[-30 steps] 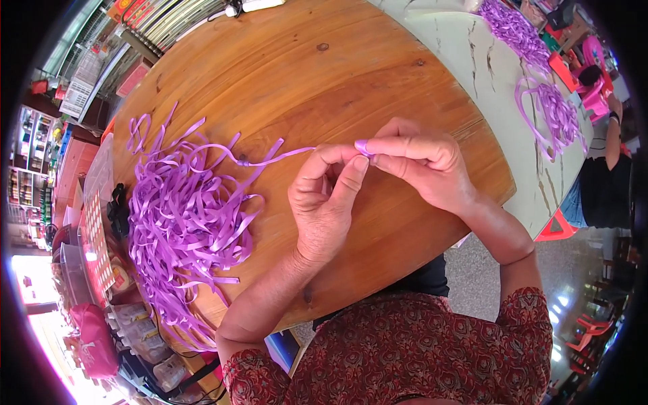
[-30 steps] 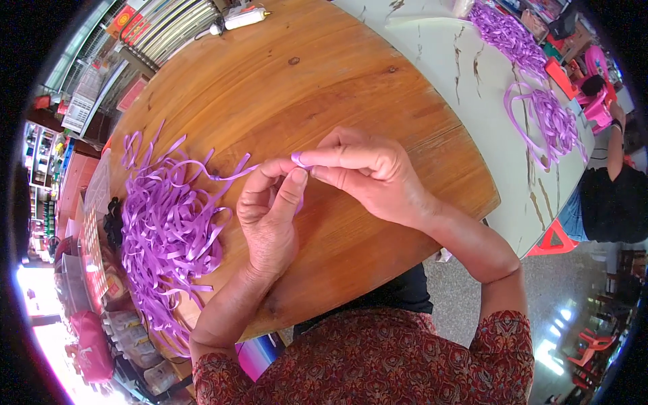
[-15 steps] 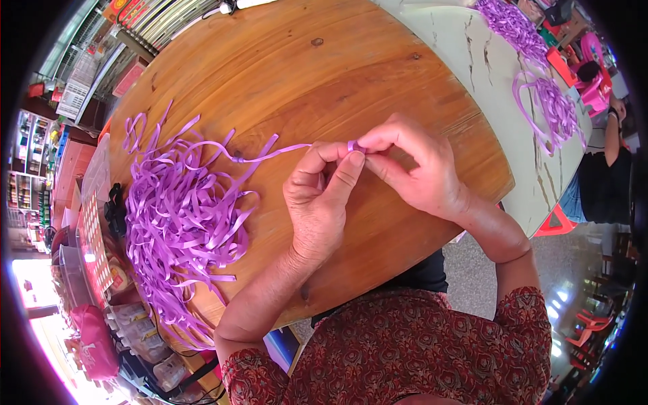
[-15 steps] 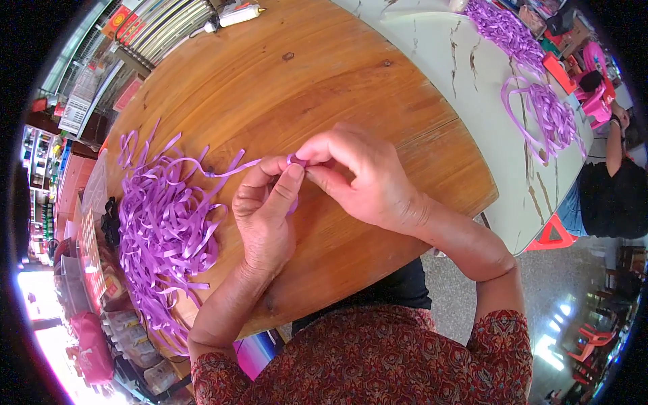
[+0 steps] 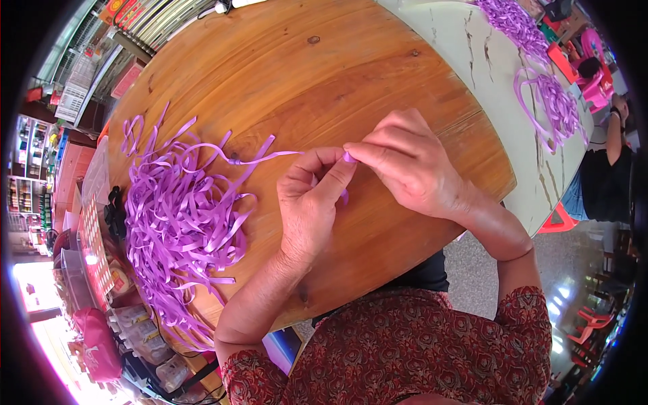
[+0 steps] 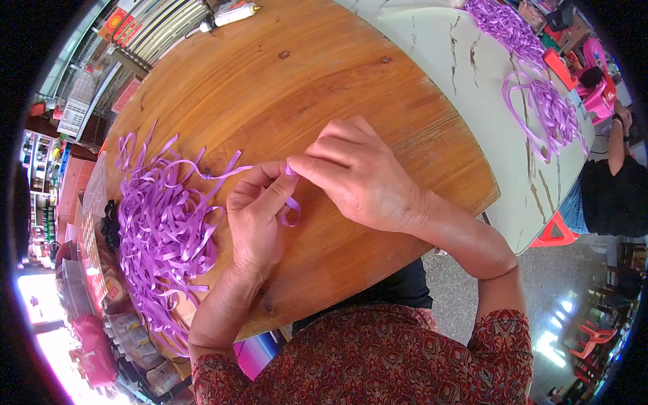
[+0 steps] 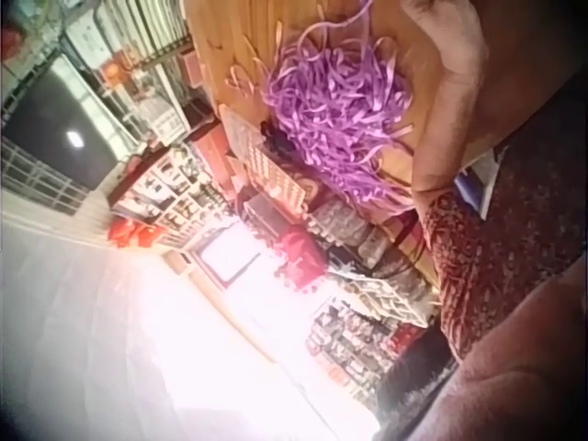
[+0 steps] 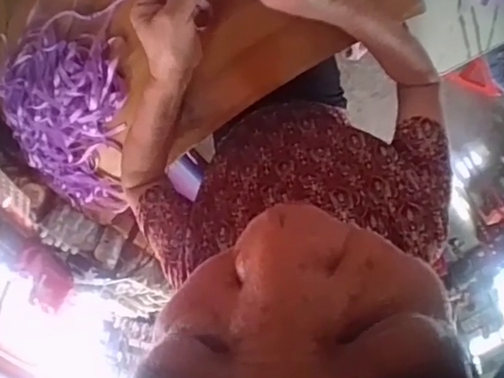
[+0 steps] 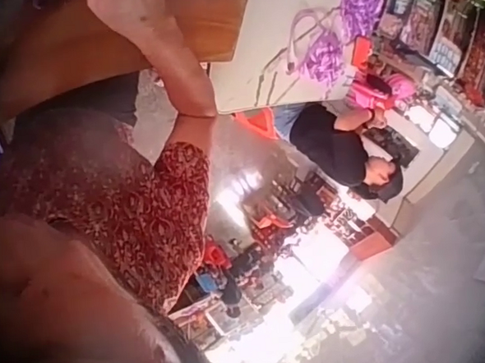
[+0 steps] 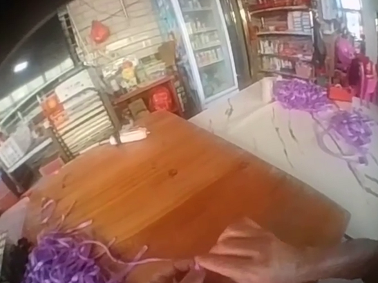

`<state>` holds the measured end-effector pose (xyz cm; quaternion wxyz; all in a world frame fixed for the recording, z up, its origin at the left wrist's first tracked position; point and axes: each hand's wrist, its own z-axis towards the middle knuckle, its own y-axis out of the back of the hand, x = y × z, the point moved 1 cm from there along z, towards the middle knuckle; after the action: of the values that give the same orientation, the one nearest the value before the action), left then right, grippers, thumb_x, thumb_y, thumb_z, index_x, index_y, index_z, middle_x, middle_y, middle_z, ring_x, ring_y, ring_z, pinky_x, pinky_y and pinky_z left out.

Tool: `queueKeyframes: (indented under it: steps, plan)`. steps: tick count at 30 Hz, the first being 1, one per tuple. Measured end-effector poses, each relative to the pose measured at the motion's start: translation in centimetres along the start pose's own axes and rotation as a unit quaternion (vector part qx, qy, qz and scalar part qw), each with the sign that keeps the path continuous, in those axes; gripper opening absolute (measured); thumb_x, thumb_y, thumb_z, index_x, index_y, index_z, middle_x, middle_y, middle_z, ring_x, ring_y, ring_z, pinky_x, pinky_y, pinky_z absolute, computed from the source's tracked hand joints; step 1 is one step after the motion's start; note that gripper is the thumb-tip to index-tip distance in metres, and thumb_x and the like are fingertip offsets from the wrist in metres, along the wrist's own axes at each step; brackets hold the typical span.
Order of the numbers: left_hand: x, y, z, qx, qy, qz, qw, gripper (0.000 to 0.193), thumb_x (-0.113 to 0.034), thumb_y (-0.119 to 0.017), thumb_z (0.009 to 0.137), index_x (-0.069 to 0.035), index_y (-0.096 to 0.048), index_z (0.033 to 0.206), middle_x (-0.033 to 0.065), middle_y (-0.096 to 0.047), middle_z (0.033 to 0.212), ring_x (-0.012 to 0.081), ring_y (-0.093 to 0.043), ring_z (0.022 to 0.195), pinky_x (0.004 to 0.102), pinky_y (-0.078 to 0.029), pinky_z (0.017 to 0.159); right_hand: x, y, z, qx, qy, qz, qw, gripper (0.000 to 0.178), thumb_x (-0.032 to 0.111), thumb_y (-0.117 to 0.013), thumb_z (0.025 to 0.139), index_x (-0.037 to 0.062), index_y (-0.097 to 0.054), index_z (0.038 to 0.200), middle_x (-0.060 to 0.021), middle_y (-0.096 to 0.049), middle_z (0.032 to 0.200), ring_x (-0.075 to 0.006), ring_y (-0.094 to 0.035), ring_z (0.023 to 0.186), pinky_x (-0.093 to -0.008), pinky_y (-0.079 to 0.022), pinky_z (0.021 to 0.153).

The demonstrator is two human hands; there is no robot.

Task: The person picks up purple ribbons one by one from a pile on a wooden table and ties a knot at one end of each ribbon by hand.

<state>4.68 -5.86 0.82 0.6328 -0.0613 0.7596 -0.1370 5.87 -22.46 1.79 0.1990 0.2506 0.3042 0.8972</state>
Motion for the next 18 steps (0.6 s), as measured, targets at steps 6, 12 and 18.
queueKeyframes:
  steps: [6,12,18]
  plan:
    - [0.3,0.7,0.6,0.007,0.061,-0.002,0.998,0.009,-0.011,-0.065,0.087,-0.003,-0.065,0.089,-0.0036,-0.056,0.065,0.0020,-0.043,0.046,0.0183,-0.031,0.040,-0.4,0.6,0.5,0.031,0.138,-0.093,0.986,0.032,0.009,-0.066,0.067,0.0008,-0.067,0.098,-0.0040,-0.061,0.081,-0.0175,-0.056,0.073,-0.0324,-0.044,0.066]
    - [0.1,1.3,1.1,0.066,0.112,-0.022,0.991,0.011,-0.012,-0.066,0.086,-0.001,-0.065,0.091,-0.0026,-0.055,0.063,0.0022,-0.042,0.044,0.0185,-0.028,0.037,-1.7,1.0,1.4,0.025,0.238,-0.081,0.968,0.032,0.012,-0.067,0.068,0.0006,-0.067,0.097,-0.0046,-0.061,0.081,-0.0181,-0.056,0.071,-0.0313,-0.045,0.064]
    - [-0.6,1.2,1.1,0.084,0.106,0.004,0.991,0.012,-0.012,-0.066,0.086,-0.001,-0.063,0.090,-0.0025,-0.054,0.064,0.0030,-0.043,0.045,0.0188,-0.029,0.037,-2.6,1.5,2.3,0.028,0.173,-0.041,0.984,0.032,0.011,-0.076,0.064,0.0032,-0.067,0.094,-0.0029,-0.060,0.078,-0.0180,-0.056,0.070,-0.0319,-0.045,0.063]
